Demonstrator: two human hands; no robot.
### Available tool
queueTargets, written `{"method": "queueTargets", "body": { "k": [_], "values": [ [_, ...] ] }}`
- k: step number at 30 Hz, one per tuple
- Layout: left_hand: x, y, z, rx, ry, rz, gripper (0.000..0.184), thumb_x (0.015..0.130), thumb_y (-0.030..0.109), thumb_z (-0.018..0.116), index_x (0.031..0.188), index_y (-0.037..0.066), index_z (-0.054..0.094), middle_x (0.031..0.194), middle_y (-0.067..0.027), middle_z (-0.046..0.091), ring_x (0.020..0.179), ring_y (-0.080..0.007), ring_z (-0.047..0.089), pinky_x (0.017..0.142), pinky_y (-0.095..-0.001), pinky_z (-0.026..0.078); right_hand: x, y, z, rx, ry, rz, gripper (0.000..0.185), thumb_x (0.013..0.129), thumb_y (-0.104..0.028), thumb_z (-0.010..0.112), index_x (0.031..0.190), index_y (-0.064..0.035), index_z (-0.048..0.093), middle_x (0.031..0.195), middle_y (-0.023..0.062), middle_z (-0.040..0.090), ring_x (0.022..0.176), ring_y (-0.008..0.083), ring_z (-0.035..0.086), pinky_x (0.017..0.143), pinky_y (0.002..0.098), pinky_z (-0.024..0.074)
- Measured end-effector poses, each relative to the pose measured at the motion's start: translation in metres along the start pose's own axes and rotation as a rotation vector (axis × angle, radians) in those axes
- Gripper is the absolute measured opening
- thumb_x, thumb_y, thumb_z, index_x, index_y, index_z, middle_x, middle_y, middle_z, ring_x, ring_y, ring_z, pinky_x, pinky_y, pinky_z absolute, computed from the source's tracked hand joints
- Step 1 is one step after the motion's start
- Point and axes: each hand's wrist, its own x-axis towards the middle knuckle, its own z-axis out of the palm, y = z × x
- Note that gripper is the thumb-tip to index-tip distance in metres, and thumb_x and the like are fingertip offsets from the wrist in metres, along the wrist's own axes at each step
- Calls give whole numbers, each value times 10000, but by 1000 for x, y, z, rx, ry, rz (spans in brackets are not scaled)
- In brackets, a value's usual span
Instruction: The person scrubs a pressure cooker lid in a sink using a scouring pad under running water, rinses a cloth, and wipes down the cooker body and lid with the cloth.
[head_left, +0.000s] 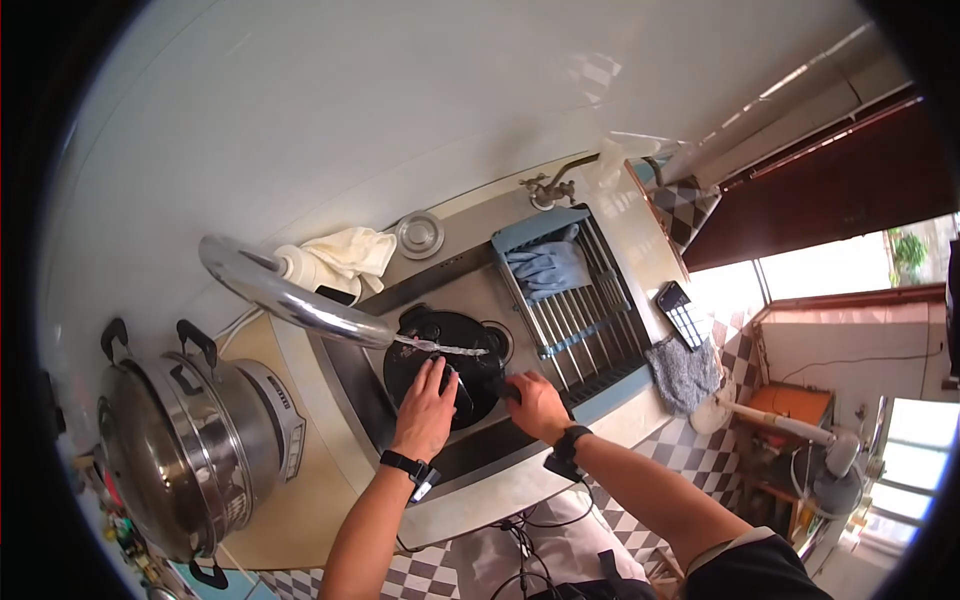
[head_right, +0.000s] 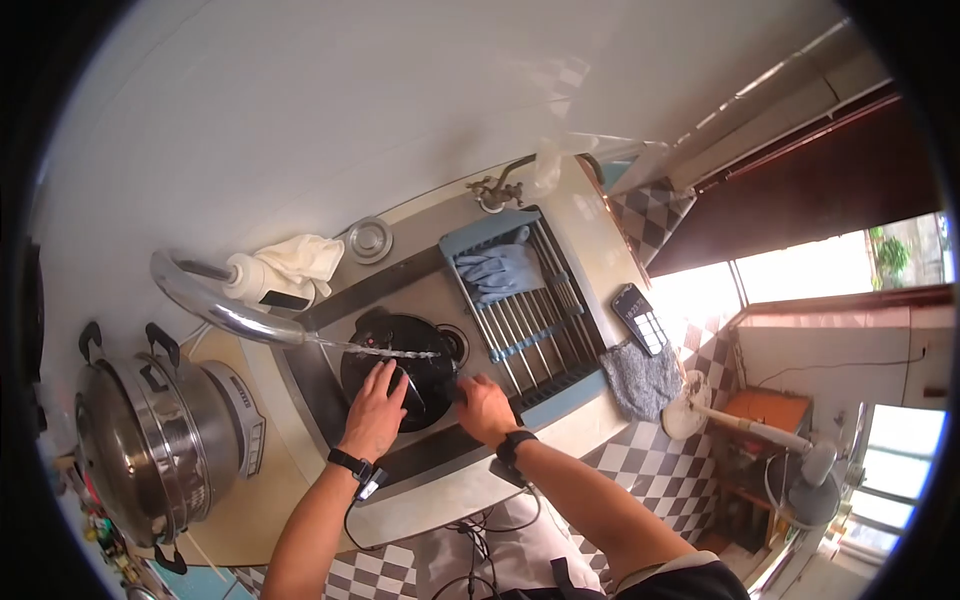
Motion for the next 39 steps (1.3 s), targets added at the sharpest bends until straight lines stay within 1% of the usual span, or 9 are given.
{"method": "queueTargets", "body": {
  "k": [4,10,16,22,25,30,32,36,39],
  "values": [
    [-9,-2,21,61,-27,57,630,858,152,790,1445,35,592,1701,-177,300,1580,-337,290,1214,-393,429,81,-15,18,117,225,-72,343,854,-63,694,1196,-50,717,1195,236,663,1100,440,656,976,490,549],
    [-11,-3,45,44,68,-9,481,951,115,651,1425,43,619,1686,-164,335,1576,-325,305,1146,-375,502,66,10,42,-19,-73,-259,368,835,-72,724,1203,-77,727,1183,226,662,1105,439,650,971,490,549],
    [-5,-9,52,28,107,10,449,965,72,583,1410,44,633,1682,-158,346,1576,-325,311,1117,-363,528,131,-12,40,107,124,-335,255,819,-7,659,1069,-50,685,1098,225,648,1034,458,657,905,512,567],
    [-3,-9,44,18,104,19,459,957,72,589,1413,40,627,1689,-154,337,1574,-316,318,1106,-351,535,106,4,7,-65,-277,-304,327,816,-12,700,1138,-65,711,1103,233,670,1096,447,661,921,508,559],
    [-3,-8,48,36,122,11,468,953,73,597,1419,48,624,1700,-141,322,1575,-309,316,1103,-353,537,142,-13,8,-28,5,-236,308,846,-51,692,1154,-50,702,1197,248,657,1066,454,671,941,509,566],
    [-4,-9,53,-30,97,-6,507,925,64,643,1431,66,619,1713,-114,303,1583,-291,302,1085,-355,550,86,7,23,-15,-220,-337,348,813,-47,716,1158,-34,671,1102,253,678,1109,454,650,928,509,554],
    [4,-13,49,-8,115,17,524,913,67,667,1434,70,618,1716,-107,300,1585,-286,298,1077,-355,556,101,-1,8,-43,-156,-141,314,824,-45,680,1138,-43,686,1169,260,647,1125,473,637,942,530,555],
    [0,-10,46,-23,55,8,588,861,65,739,1436,62,614,1716,-120,295,1586,-290,294,1103,-367,535,113,-1,29,-6,149,-336,231,861,-46,626,1085,-28,681,1124,271,657,1033,479,662,904,541,562],
    [-1,-9,49,-9,69,34,614,842,80,771,1436,59,614,1712,-135,299,1582,-306,299,1177,-371,466,59,39,20,-149,-232,-209,312,857,-54,646,1165,-35,694,1114,254,665,1016,466,673,913,515,565]
  ]
}}
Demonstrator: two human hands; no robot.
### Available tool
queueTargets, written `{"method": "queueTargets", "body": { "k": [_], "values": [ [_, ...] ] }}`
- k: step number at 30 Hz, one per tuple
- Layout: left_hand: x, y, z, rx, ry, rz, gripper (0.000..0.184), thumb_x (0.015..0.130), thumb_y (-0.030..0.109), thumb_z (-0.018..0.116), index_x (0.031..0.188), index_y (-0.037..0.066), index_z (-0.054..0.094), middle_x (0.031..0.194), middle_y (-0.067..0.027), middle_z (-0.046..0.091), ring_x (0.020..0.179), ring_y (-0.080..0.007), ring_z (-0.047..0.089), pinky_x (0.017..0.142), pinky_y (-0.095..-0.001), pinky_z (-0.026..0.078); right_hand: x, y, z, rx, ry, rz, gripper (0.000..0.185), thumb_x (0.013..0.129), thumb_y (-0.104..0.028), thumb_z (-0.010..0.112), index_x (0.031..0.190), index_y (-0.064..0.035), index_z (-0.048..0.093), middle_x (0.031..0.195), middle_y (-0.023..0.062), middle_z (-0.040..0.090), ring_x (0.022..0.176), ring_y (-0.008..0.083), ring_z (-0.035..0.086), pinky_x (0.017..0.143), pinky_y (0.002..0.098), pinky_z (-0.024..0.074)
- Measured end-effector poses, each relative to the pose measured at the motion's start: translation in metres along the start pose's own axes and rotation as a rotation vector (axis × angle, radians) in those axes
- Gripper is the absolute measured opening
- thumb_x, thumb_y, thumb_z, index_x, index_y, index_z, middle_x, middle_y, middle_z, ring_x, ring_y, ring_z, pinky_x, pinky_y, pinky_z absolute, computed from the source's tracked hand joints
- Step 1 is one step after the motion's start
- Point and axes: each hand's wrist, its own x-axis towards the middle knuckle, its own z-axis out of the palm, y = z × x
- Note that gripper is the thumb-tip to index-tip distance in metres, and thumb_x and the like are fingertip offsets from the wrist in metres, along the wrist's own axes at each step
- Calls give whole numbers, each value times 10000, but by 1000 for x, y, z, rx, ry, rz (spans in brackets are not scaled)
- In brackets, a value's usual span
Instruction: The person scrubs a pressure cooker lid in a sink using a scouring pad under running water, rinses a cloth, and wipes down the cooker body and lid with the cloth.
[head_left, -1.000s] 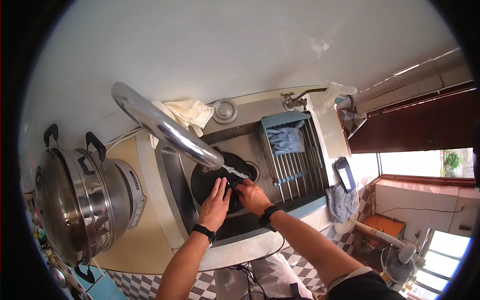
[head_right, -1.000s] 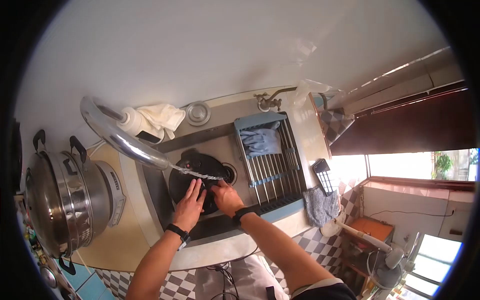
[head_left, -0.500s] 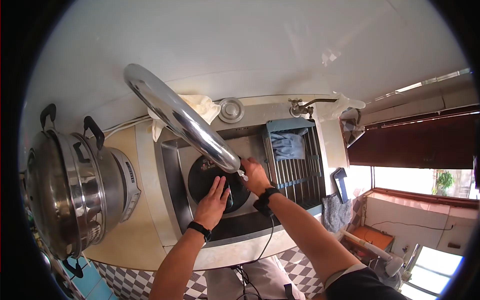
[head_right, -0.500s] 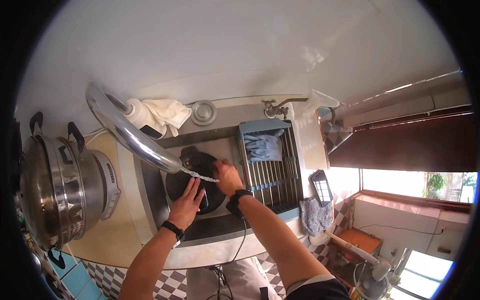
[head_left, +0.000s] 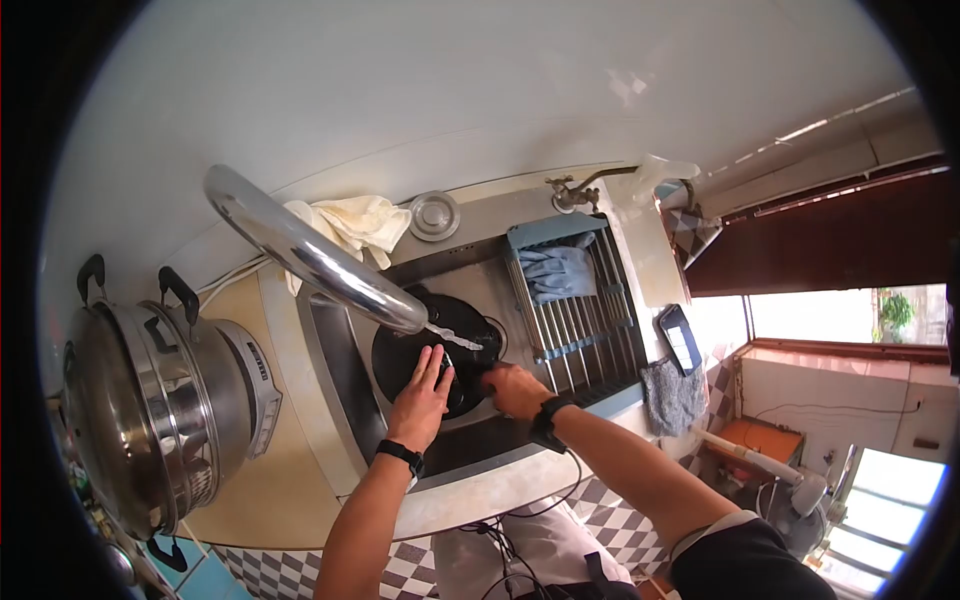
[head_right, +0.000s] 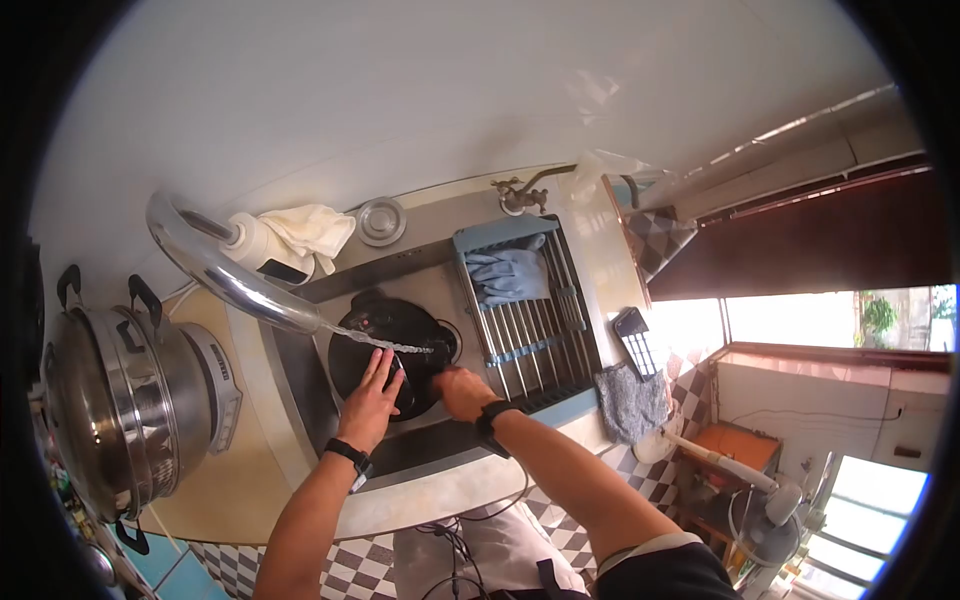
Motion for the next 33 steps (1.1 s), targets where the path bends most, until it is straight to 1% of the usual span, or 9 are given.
{"method": "queueTargets", "body": {
  "k": [2,4,9,15,18,23,26,30,33],
  "values": [
    [7,2,-11,127,13,37,650,821,173,814,1428,46,619,1669,-154,371,1546,-342,352,1250,-424,370,-27,-3,-22,8,-111,65,354,834,-61,698,1186,-33,700,1098,236,677,995,453,681,911,498,567],
    [16,1,-24,171,13,102,672,808,214,826,1422,33,620,1640,-148,410,1521,-347,380,1243,-454,376,-50,-18,-42,108,99,189,379,858,-64,641,1234,-45,686,1156,265,656,1076,470,662,941,515,563],
    [38,-1,-20,316,68,368,754,785,357,833,1398,-25,617,1544,-123,517,1441,-365,453,1207,-531,397,-63,-14,-37,163,91,193,349,850,-73,663,1194,-14,674,1145,268,656,1061,475,661,932,520,560],
    [57,13,-9,378,86,314,719,825,465,801,1349,6,624,1452,-145,580,1385,-384,497,1111,-552,458,-55,-18,-26,186,197,248,311,862,-68,667,1162,12,644,1119,284,650,1037,480,661,913,530,557],
    [60,17,-12,310,-27,132,762,811,520,815,1363,30,625,1434,-160,573,1362,-420,494,1099,-514,474,-42,-30,-35,205,267,241,346,882,-63,665,1219,3,619,1120,278,644,1030,481,661,906,533,558],
    [45,8,-12,294,-42,67,711,817,452,819,1363,35,634,1392,-141,589,1331,-393,513,1056,-480,512,26,-26,-26,225,491,33,442,892,-41,658,1331,-38,614,1134,249,644,1011,471,659,902,510,565],
    [49,2,-8,267,1,79,665,818,352,830,1373,38,643,1359,-102,603,1307,-355,528,1032,-448,533,39,-23,-4,306,401,63,303,878,-34,626,1156,-41,747,1137,259,668,1038,466,681,923,517,562],
    [41,3,-1,250,34,19,624,796,270,841,1357,54,675,1368,-86,615,1296,-342,538,1031,-447,534,4,-20,2,267,156,160,294,850,-32,615,1106,-58,756,1066,260,727,1055,451,696,907,518,570],
    [55,3,-5,243,61,7,610,794,254,842,1350,62,683,1367,-92,624,1283,-356,551,1031,-452,534,29,-11,-13,294,281,138,248,843,-35,630,1065,-47,742,1027,271,726,1029,464,697,898,533,568]
  ]
}}
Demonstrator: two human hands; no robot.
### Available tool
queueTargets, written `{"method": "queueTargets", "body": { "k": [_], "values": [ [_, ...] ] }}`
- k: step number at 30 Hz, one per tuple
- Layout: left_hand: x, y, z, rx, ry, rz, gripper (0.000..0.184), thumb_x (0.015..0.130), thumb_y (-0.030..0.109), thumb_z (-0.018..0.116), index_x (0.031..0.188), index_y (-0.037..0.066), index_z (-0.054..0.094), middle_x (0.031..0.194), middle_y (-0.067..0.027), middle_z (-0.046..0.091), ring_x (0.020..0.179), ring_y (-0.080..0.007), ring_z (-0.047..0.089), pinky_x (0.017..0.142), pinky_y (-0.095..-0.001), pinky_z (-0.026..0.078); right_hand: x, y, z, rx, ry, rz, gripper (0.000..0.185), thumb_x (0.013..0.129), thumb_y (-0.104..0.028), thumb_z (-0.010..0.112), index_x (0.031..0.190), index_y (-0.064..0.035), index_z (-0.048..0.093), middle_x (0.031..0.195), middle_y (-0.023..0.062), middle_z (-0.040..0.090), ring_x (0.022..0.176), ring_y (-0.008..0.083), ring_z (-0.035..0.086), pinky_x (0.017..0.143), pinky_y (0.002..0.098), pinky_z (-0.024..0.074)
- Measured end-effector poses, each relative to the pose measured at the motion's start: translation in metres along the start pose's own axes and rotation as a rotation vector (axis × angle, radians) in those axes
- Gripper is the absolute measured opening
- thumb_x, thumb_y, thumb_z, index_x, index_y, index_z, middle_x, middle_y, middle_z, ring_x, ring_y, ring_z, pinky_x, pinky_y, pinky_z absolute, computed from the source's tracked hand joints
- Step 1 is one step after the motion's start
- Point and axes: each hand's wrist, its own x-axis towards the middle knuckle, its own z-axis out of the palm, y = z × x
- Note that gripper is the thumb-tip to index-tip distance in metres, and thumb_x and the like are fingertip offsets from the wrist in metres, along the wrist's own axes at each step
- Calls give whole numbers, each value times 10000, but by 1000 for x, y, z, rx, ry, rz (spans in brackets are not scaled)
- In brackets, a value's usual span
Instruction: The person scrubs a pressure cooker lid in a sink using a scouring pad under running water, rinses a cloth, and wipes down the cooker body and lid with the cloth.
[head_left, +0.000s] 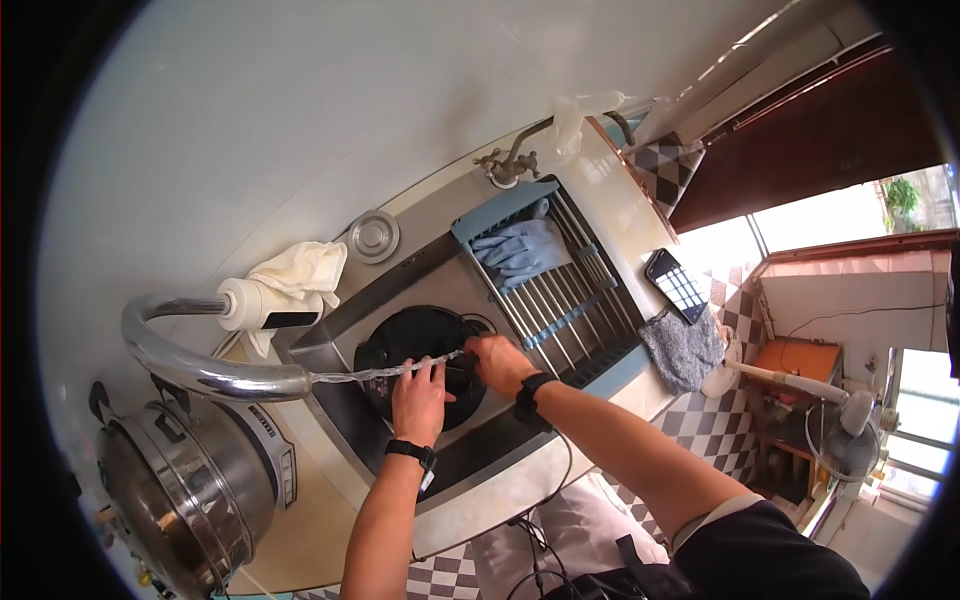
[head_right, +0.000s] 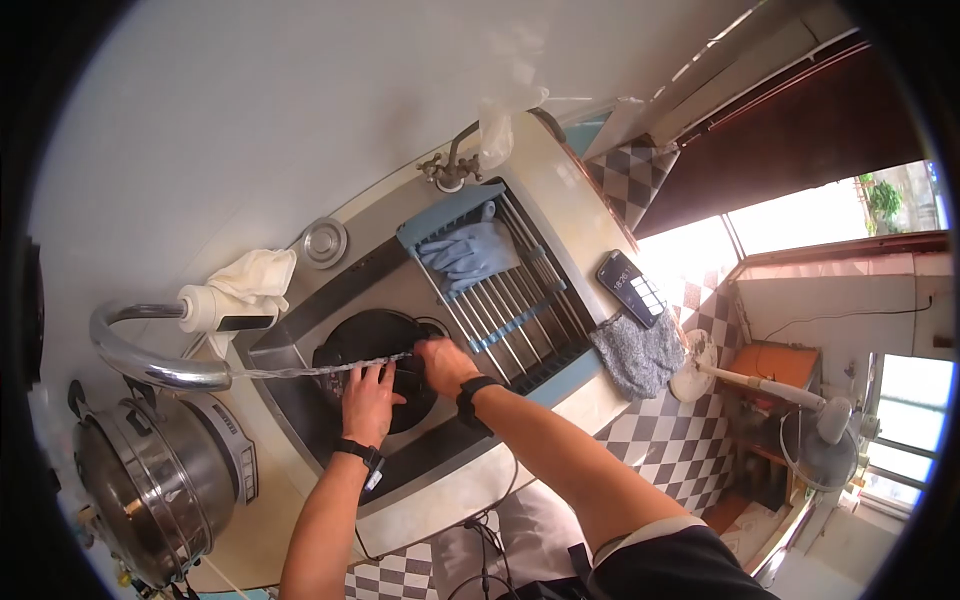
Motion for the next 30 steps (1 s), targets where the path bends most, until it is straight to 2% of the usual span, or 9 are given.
{"method": "queueTargets", "body": {
  "k": [4,8,12,14,16,20,23,27,30],
  "values": [
    [-5,1,3,14,-37,-28,611,795,258,840,1352,66,680,1367,-102,630,1280,-390,556,1045,-461,526,-7,12,17,41,99,67,233,840,-38,640,1058,-35,720,1012,266,727,1003,478,697,873,536,573],
    [-3,1,-4,-5,-7,-27,630,794,281,838,1367,79,677,1361,-100,630,1272,-387,559,1048,-463,516,-21,11,14,-87,-127,115,250,840,-65,654,1082,-40,709,1008,277,720,1005,483,695,878,548,573],
    [0,0,0,-18,-34,-50,644,788,304,846,1375,98,681,1362,-92,633,1269,-378,562,1051,-459,510,20,12,22,39,147,115,277,840,-77,666,1111,-62,725,1016,286,719,997,487,698,878,556,576],
    [1,-5,1,-29,-33,-51,651,782,309,853,1373,96,684,1366,-94,634,1276,-378,558,1056,-460,508,1,13,18,-17,129,54,283,832,-90,676,1110,-53,723,1033,283,721,995,476,703,879,542,582],
    [-2,1,0,-55,-29,-45,657,775,315,860,1370,95,686,1369,-96,636,1284,-377,554,1061,-462,507,-25,26,7,-152,-370,34,363,804,-109,733,1159,-35,712,1053,251,737,1012,445,704,902,505,579],
    [1,8,-9,-56,-78,-93,725,796,262,864,1443,57,609,1487,-131,553,1369,-390,498,1127,-458,464,-55,-5,-16,-100,-49,150,378,837,-117,693,1200,-14,693,1054,277,729,1003,454,709,882,494,592],
    [-16,41,-56,-418,-29,23,804,788,39,801,1524,31,478,1596,-239,380,1410,-439,445,1191,-490,408,-63,-37,-15,147,218,127,433,840,-178,761,1220,9,674,1015,257,743,974,434,731,839,469,600],
    [-33,48,-57,-522,-70,-52,750,800,15,804,1488,12,506,1513,-226,458,1356,-429,497,1127,-474,465,-75,-57,-2,515,21,185,564,879,-217,735,1370,2,567,1204,268,716,1065,442,709,898,475,580],
    [-27,22,-40,-460,97,-108,480,885,-7,741,1347,-4,611,1438,-180,549,1278,-391,579,1090,-474,489,-110,-45,-38,-59,114,-94,577,865,-215,718,1369,13,553,1077,212,721,951,412,692,916,476,559]
  ]
}}
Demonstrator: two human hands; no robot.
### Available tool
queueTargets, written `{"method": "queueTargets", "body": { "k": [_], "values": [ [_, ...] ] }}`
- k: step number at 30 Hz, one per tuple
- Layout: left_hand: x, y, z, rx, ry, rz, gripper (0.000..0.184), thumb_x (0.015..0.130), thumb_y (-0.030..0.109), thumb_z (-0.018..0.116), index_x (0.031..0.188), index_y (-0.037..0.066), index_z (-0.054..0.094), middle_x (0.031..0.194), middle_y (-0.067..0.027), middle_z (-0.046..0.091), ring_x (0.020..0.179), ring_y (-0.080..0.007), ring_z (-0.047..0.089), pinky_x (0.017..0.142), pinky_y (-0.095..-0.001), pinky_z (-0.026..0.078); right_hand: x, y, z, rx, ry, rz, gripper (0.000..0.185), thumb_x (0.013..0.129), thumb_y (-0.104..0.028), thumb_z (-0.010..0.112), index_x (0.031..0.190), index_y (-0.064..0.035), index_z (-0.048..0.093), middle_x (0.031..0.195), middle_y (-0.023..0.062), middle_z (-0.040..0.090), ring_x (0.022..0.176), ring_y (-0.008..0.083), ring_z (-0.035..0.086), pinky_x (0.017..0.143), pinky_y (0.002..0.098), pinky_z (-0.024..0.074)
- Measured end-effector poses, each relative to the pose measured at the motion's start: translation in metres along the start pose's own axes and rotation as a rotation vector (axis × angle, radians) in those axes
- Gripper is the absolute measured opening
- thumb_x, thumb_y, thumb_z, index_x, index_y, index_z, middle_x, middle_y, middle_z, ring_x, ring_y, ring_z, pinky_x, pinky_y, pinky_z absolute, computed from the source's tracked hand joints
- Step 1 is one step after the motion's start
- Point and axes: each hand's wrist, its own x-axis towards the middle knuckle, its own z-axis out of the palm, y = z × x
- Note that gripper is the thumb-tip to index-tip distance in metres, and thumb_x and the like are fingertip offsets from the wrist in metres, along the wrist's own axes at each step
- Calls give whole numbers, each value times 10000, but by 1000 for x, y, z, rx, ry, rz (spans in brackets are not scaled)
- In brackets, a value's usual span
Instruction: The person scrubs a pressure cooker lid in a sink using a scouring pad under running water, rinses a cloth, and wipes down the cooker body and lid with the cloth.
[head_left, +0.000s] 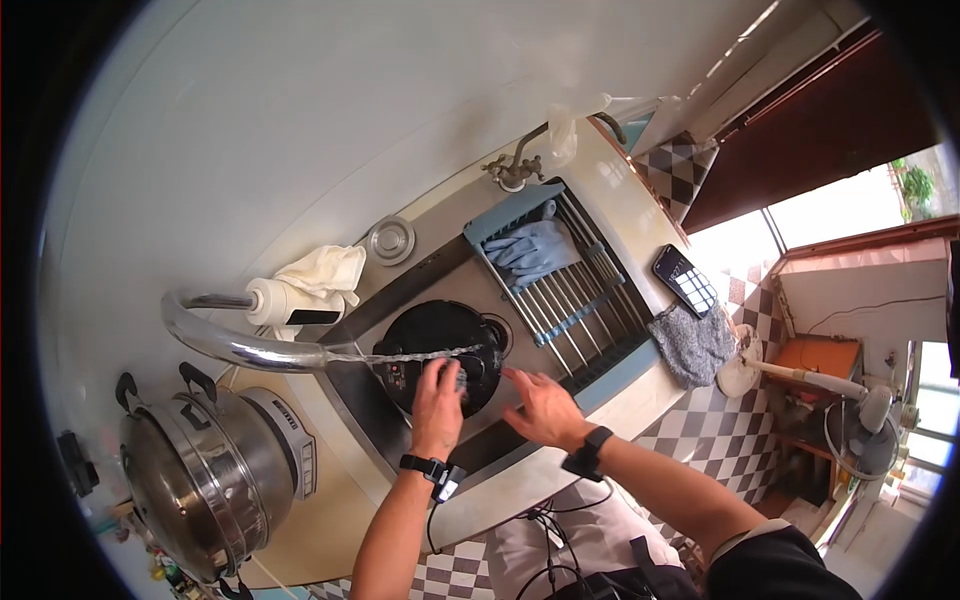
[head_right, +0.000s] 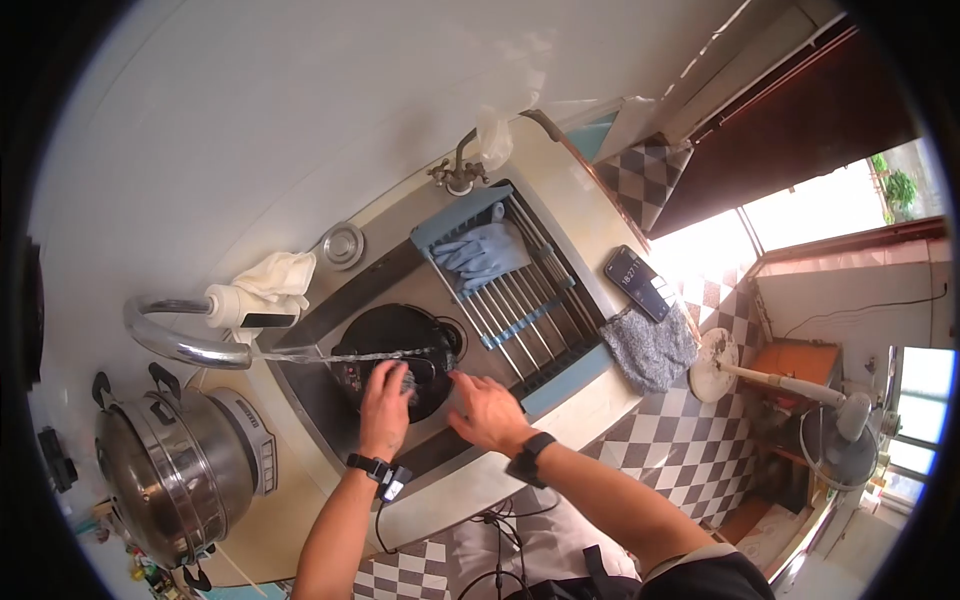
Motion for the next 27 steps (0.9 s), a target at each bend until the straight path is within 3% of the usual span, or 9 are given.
{"method": "queueTargets", "body": {
  "k": [4,8,10,12,14,16,19,26,27],
  "values": [
    [21,-37,21,87,240,-35,389,926,21,710,1300,5,604,1514,-167,515,1346,-391,543,1114,-467,481,-30,43,-19,-275,49,-289,246,853,-186,693,1025,-21,630,928,133,693,851,307,689,843,421,549],
    [18,-22,47,220,-74,539,203,1009,126,619,1181,21,598,1488,-160,554,1407,-363,521,1220,-479,410,-32,41,-18,-351,85,-373,186,827,-175,702,775,-70,558,727,55,611,752,254,663,739,383,535],
    [23,-20,42,330,-171,660,246,1001,120,634,1219,20,580,1492,-167,556,1413,-373,519,1221,-482,408,-32,42,-20,-333,83,-388,171,821,-174,701,783,-71,570,730,56,620,723,261,649,723,382,534],
    [28,-44,42,283,-114,462,277,998,112,640,1237,4,551,1520,-204,524,1420,-393,507,1227,-490,396,-34,44,-20,-334,20,-381,174,828,-185,696,773,-80,569,714,47,619,715,257,639,721,380,529],
    [25,-54,40,130,111,-17,277,988,67,643,1227,-3,520,1539,-272,475,1442,-479,446,1234,-528,368,-35,46,-19,-331,25,-368,186,830,-203,697,770,-83,568,710,44,620,719,254,640,724,380,526],
    [16,-70,39,37,155,-102,265,996,64,634,1232,7,529,1545,-251,480,1463,-461,428,1247,-533,345,-36,49,-16,-326,27,-356,199,831,-220,699,766,-86,567,705,42,621,723,251,641,727,379,524],
    [12,-61,29,331,-183,489,259,961,57,671,1180,48,532,1599,-188,456,1508,-387,403,1262,-544,320,-35,51,-13,-356,38,-354,222,836,-259,693,763,-89,573,711,41,628,729,250,640,734,381,519],
    [23,-27,38,329,-134,351,187,971,119,659,1115,83,545,1630,-162,423,1536,-390,367,1275,-544,296,-38,54,-7,-377,23,-315,215,840,-283,667,761,-95,601,724,44,645,771,251,647,761,389,516],
    [29,-31,40,406,-187,484,260,961,147,688,1175,73,561,1601,-189,447,1479,-417,424,1222,-554,355,-38,54,-6,-382,23,-315,213,841,-284,664,761,-96,605,725,44,645,778,251,647,765,389,515]
  ]
}}
